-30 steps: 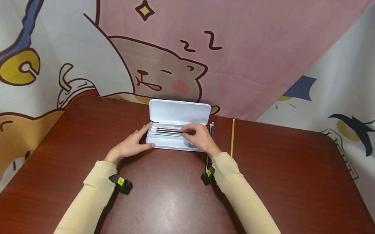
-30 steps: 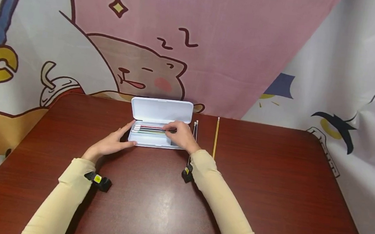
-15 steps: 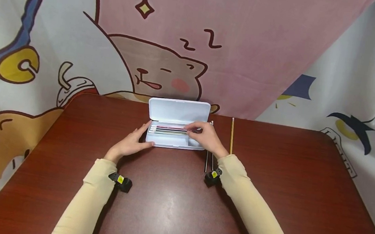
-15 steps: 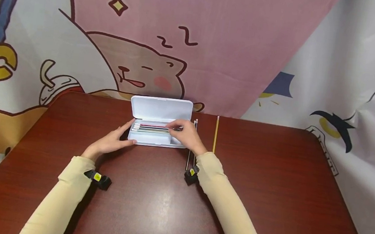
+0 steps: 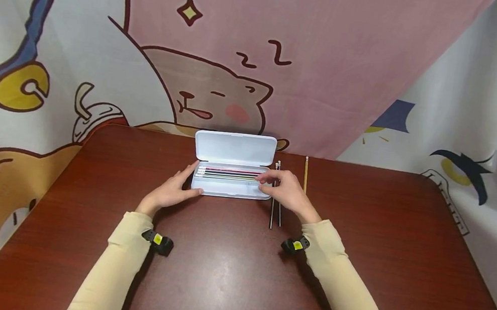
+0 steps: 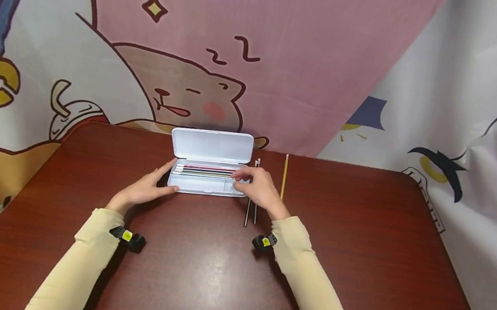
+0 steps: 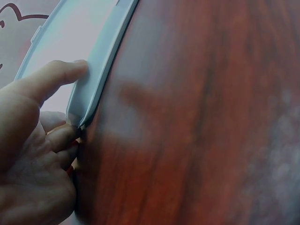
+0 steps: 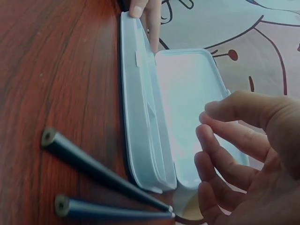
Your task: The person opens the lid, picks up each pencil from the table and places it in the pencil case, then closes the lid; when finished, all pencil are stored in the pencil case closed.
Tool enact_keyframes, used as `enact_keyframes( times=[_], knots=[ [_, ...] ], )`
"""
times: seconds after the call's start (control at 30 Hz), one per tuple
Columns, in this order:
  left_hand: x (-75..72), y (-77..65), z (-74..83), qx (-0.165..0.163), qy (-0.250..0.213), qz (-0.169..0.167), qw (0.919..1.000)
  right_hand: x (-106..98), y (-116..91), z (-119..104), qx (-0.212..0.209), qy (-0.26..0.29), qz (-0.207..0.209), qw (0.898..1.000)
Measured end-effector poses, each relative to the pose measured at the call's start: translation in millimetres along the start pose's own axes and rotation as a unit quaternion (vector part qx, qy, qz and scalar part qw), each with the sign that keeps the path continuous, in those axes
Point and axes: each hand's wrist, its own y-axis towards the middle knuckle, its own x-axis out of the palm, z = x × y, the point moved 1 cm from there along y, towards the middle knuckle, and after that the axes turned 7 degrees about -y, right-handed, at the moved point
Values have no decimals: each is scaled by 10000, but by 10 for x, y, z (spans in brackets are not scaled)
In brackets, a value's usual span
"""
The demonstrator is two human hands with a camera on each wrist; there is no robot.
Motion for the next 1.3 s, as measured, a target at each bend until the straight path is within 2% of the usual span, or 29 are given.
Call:
enact_keyframes(
  times=[0.27,0.5,0.83,0.93,1.17,1.3],
  knots=[
    [1,-5,2,-11,-23,-24,10000,-123,-199,124,247,95,23,9996],
    [-1,0,1,3,-11,-19,10000,-237,-342,332,559,156,252,9980],
    [9,-8,-1,-113,-75,-17,9999,-379,-482,592,1088,-89,630,9920],
    [15,-5,-8,-124,-55,-31,9999,-401,-519,642,1191,-116,690,9904],
    [14,1,-10,-78,-39,-41,10000,-395,-556,708,1116,-278,971,9886],
    [9,2,-2,-25,-54,-25,10000,-369,-552,748,1294,-282,1009,9860]
  ],
)
